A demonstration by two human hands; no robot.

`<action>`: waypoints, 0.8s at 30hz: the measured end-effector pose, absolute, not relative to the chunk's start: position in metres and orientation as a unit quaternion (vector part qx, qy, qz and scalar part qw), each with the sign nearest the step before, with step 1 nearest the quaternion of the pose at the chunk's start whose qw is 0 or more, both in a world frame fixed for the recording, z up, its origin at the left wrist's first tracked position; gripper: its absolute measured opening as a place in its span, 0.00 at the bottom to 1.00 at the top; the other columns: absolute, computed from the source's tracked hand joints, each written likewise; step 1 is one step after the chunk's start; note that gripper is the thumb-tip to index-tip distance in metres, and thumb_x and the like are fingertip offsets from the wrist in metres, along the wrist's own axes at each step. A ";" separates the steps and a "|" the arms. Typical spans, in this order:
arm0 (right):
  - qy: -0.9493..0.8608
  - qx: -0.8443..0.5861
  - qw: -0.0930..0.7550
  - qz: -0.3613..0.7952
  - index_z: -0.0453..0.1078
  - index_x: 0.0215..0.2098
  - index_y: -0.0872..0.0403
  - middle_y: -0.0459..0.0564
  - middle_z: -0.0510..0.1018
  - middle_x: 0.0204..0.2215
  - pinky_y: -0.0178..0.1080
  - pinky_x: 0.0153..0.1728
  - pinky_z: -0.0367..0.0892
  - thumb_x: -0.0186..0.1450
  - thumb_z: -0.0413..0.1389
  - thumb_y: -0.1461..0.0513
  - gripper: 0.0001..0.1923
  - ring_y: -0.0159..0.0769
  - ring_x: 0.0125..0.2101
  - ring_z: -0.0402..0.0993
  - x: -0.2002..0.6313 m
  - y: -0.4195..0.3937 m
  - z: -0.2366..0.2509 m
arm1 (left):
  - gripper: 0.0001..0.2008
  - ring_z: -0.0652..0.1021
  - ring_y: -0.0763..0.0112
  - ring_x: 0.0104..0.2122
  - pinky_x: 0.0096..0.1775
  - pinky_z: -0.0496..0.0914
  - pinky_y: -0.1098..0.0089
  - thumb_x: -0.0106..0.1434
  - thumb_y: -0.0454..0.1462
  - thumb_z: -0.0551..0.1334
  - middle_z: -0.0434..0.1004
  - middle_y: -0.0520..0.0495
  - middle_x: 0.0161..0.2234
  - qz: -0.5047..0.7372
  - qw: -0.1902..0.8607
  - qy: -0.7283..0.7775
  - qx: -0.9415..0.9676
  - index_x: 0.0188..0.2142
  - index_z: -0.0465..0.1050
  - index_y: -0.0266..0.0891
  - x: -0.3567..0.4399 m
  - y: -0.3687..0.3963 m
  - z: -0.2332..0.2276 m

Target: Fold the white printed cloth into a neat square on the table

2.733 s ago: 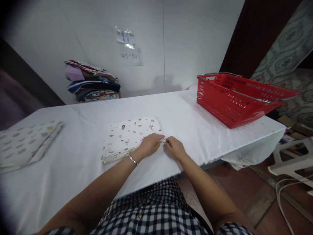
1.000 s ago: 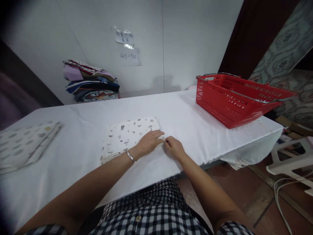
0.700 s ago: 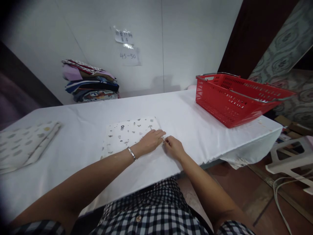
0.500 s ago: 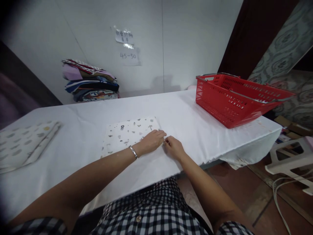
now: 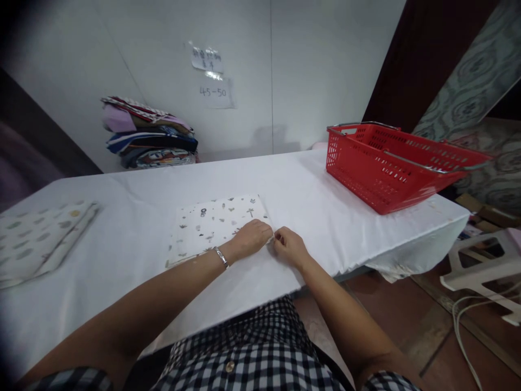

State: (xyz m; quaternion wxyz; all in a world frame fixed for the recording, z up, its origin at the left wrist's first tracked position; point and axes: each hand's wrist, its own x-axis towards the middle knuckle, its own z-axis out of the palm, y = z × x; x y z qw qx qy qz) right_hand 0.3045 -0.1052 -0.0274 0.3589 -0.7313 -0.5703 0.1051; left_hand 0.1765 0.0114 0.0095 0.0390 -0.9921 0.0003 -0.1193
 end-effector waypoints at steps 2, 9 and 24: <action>-0.564 -0.738 0.356 0.102 0.65 0.29 0.52 0.42 0.69 0.24 0.32 0.26 0.56 0.57 0.52 0.60 0.04 0.29 0.24 0.62 0.304 -0.106 -0.027 | 0.08 0.70 0.71 0.30 0.35 0.61 0.68 0.62 0.30 0.52 0.72 0.48 0.29 -0.117 0.027 -0.014 -0.993 0.30 0.68 0.37 0.177 0.011 0.009; -0.547 -0.755 0.347 0.102 0.65 0.29 0.52 0.43 0.70 0.26 0.32 0.26 0.55 0.58 0.52 0.57 0.06 0.28 0.24 0.62 0.300 -0.105 -0.024 | 0.08 0.73 0.67 0.30 0.30 0.62 0.70 0.64 0.35 0.51 0.74 0.47 0.27 -0.093 -0.013 -0.100 -0.991 0.39 0.68 0.38 0.176 0.007 0.017; -0.525 -0.785 0.321 0.077 0.64 0.29 0.52 0.43 0.71 0.27 0.34 0.27 0.54 0.58 0.52 0.56 0.08 0.30 0.26 0.64 0.291 -0.104 -0.020 | 0.25 0.77 0.69 0.39 0.39 0.69 0.69 0.66 0.34 0.48 0.77 0.50 0.44 -0.124 -0.143 -0.160 -0.969 0.62 0.48 0.44 0.161 0.001 0.003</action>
